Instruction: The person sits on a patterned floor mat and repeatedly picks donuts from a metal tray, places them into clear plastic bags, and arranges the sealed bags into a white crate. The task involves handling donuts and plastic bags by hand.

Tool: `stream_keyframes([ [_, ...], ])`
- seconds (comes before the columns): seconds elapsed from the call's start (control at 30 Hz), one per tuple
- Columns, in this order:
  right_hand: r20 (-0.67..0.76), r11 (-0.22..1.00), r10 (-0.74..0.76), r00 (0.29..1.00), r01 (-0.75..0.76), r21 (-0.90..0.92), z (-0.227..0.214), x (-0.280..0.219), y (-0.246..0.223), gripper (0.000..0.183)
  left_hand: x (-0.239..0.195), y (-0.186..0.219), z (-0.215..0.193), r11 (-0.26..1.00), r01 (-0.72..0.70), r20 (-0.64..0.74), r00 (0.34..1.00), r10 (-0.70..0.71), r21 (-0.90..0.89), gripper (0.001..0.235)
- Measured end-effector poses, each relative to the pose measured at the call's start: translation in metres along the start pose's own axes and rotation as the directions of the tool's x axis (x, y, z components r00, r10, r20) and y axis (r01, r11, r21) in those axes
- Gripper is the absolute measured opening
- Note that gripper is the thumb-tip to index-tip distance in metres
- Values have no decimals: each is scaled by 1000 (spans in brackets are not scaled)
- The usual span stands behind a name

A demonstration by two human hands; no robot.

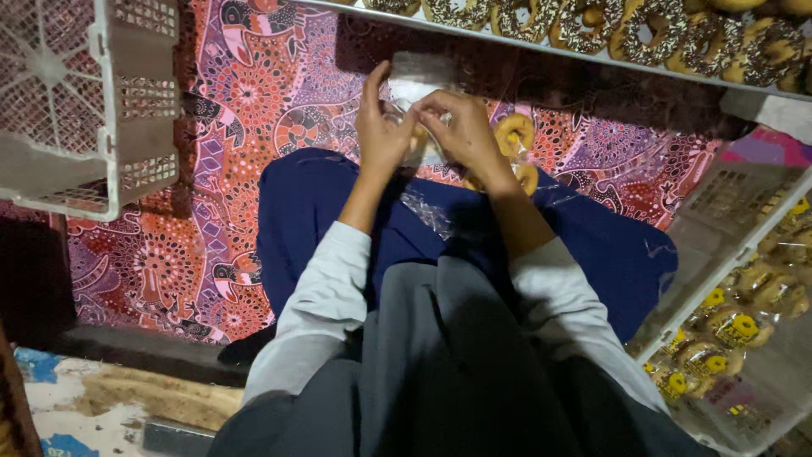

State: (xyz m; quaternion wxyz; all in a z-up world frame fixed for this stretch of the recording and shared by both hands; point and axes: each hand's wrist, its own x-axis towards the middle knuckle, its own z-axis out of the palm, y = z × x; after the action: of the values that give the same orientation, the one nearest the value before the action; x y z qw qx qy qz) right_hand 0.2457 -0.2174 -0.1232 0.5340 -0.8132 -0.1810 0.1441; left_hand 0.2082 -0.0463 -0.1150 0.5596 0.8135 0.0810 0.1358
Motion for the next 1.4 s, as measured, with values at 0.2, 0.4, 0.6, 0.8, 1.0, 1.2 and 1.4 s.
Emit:
stream_keyframes([
  [0.2, -455, 980, -179, 872, 119, -157, -17, -31, -82, 37, -2, 5, -3, 993, 93, -61, 993, -98, -78, 33],
  [0.4, -189, 873, -174, 966, 63, -484, -26, -66, -91, 38, -51, 48, 12, 956, -289, 157, 943, 294, -54, 24],
  [0.6, -272, 987, -127, 954, 94, -132, -40, -80, -69, 32, -38, 85, 31, 383, 290, 193, 943, -271, -877, 47],
  [0.8, -507, 968, -39, 861, -92, -232, -173, -99, -18, 21, 3, 71, 72, -6, 459, 447, 862, -241, -889, 17],
  [1.0, -618, 508, -353, 703, -411, -757, -374, -121, 100, 71, 15, 90, 91, -163, 479, 506, 824, -255, -863, 20],
  [1.2, -690, 771, 83, 719, -484, -413, -394, -118, 109, 61, 13, 90, 91, -404, 476, 607, 732, -310, -781, 40],
  [1.4, -568, 813, 522, 636, -169, 558, -242, -144, -28, 80, 22, 76, 91, -480, 324, 523, 766, -372, -816, 46],
])
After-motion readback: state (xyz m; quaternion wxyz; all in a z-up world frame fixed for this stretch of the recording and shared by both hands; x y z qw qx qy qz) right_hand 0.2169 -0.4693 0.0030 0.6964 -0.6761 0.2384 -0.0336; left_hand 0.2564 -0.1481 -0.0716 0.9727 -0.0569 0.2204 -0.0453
